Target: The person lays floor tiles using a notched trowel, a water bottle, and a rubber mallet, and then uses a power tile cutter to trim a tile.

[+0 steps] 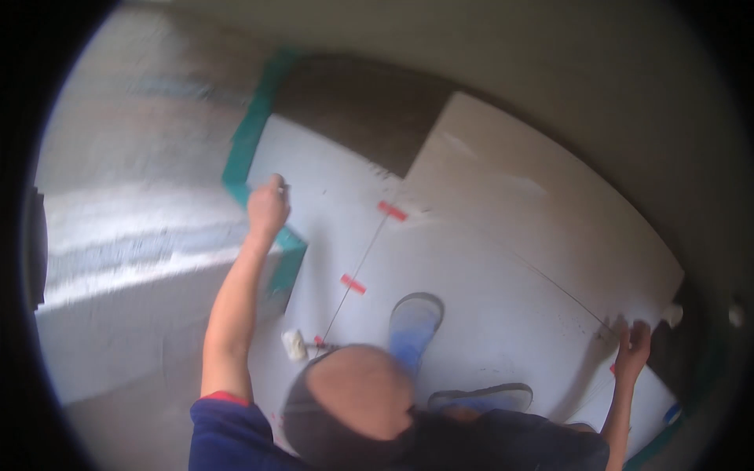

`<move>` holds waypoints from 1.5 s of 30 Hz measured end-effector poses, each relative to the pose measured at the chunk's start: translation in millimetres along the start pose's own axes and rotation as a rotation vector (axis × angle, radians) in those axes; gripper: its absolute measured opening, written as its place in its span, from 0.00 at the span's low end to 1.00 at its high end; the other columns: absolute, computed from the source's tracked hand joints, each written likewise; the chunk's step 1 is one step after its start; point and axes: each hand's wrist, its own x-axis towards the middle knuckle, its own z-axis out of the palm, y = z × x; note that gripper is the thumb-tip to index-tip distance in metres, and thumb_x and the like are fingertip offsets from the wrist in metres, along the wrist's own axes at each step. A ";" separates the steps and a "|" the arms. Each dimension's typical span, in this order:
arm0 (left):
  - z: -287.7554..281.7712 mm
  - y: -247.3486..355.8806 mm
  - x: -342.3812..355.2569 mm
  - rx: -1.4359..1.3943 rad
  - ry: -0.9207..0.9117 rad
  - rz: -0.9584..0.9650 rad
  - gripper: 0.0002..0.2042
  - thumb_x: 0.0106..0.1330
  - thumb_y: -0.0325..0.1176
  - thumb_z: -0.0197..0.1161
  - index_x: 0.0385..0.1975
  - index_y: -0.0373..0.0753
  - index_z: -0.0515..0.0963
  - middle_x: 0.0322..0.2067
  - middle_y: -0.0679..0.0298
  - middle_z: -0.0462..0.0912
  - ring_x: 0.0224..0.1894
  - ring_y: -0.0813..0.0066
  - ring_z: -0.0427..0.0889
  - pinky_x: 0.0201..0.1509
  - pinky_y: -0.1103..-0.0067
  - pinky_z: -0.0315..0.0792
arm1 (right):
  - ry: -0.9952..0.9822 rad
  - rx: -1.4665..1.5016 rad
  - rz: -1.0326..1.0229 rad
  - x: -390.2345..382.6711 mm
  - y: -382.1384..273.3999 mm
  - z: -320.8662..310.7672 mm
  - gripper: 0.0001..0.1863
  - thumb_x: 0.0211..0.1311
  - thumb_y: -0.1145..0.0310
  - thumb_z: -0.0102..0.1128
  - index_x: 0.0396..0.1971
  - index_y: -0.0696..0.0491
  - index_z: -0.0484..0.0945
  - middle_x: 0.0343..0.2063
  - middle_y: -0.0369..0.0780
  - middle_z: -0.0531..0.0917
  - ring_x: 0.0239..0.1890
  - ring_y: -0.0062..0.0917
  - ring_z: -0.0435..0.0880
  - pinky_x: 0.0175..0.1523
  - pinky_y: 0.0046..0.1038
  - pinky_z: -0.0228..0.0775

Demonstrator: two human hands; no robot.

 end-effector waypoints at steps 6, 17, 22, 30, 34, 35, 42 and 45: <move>-17.4 -50.7 -228.1 -0.538 -0.110 -0.233 0.20 0.54 0.27 0.61 0.49 0.38 0.72 0.36 0.52 0.81 0.49 0.52 0.77 0.55 0.66 0.70 | -0.489 0.248 -0.072 -22.7 -31.4 13.8 0.15 0.61 0.75 0.50 0.48 0.57 0.69 0.28 0.36 0.73 0.30 0.18 0.72 0.39 0.21 0.65; 177.9 -20.1 -423.4 -1.824 -0.073 -1.952 0.10 0.59 0.34 0.62 0.40 0.50 0.74 0.39 0.64 0.78 0.40 0.66 0.76 0.42 0.62 0.73 | -0.603 -0.059 -0.359 32.8 -134.2 52.0 0.13 0.57 0.72 0.58 0.41 0.59 0.72 0.26 0.42 0.75 0.29 0.29 0.76 0.37 0.30 0.70; 155.0 -32.3 -398.0 -1.150 0.026 -1.815 0.03 0.58 0.28 0.54 0.30 0.41 0.73 0.23 0.62 0.74 0.23 0.68 0.71 0.26 0.65 0.65 | -0.644 0.258 -0.455 18.9 -170.4 57.9 0.15 0.58 0.72 0.59 0.46 0.57 0.74 0.30 0.41 0.79 0.34 0.27 0.80 0.43 0.29 0.74; 11.5 89.6 -252.0 -1.240 -0.309 -0.821 0.16 0.58 0.26 0.57 0.47 0.38 0.72 0.27 0.63 0.75 0.21 0.78 0.72 0.22 0.77 0.68 | -1.020 0.629 -0.223 -47.1 -218.7 79.8 0.17 0.62 0.68 0.61 0.49 0.57 0.75 0.42 0.42 0.83 0.46 0.24 0.82 0.54 0.27 0.72; -11.6 215.9 -136.6 -1.159 -0.469 0.080 0.19 0.56 0.32 0.59 0.48 0.34 0.68 0.32 0.50 0.77 0.33 0.57 0.77 0.40 0.69 0.73 | -1.049 0.743 -0.194 -37.6 -245.8 66.2 0.21 0.65 0.63 0.60 0.53 0.59 0.72 0.48 0.43 0.81 0.52 0.26 0.79 0.59 0.28 0.68; -20.4 252.2 -123.8 -1.218 -0.529 0.212 0.18 0.57 0.34 0.60 0.46 0.34 0.68 0.32 0.49 0.77 0.32 0.53 0.78 0.38 0.67 0.72 | -0.961 0.845 -0.198 -29.3 -250.6 61.0 0.23 0.65 0.61 0.58 0.55 0.59 0.70 0.49 0.43 0.80 0.52 0.26 0.78 0.59 0.28 0.67; -24.0 345.3 -117.7 -1.287 -0.498 0.997 0.33 0.56 0.46 0.65 0.59 0.35 0.64 0.42 0.44 0.79 0.47 0.47 0.77 0.52 0.59 0.72 | -0.412 0.936 0.310 -16.8 -236.0 38.4 0.14 0.69 0.62 0.51 0.46 0.55 0.71 0.31 0.35 0.77 0.31 0.17 0.73 0.39 0.22 0.67; 44.4 303.0 -64.0 -0.891 -0.019 0.784 0.40 0.56 0.54 0.63 0.63 0.31 0.61 0.59 0.41 0.65 0.65 0.46 0.60 0.69 0.57 0.53 | -0.256 0.783 0.321 -15.2 -217.7 47.3 0.10 0.70 0.61 0.49 0.38 0.53 0.70 0.23 0.31 0.69 0.22 0.13 0.66 0.28 0.19 0.62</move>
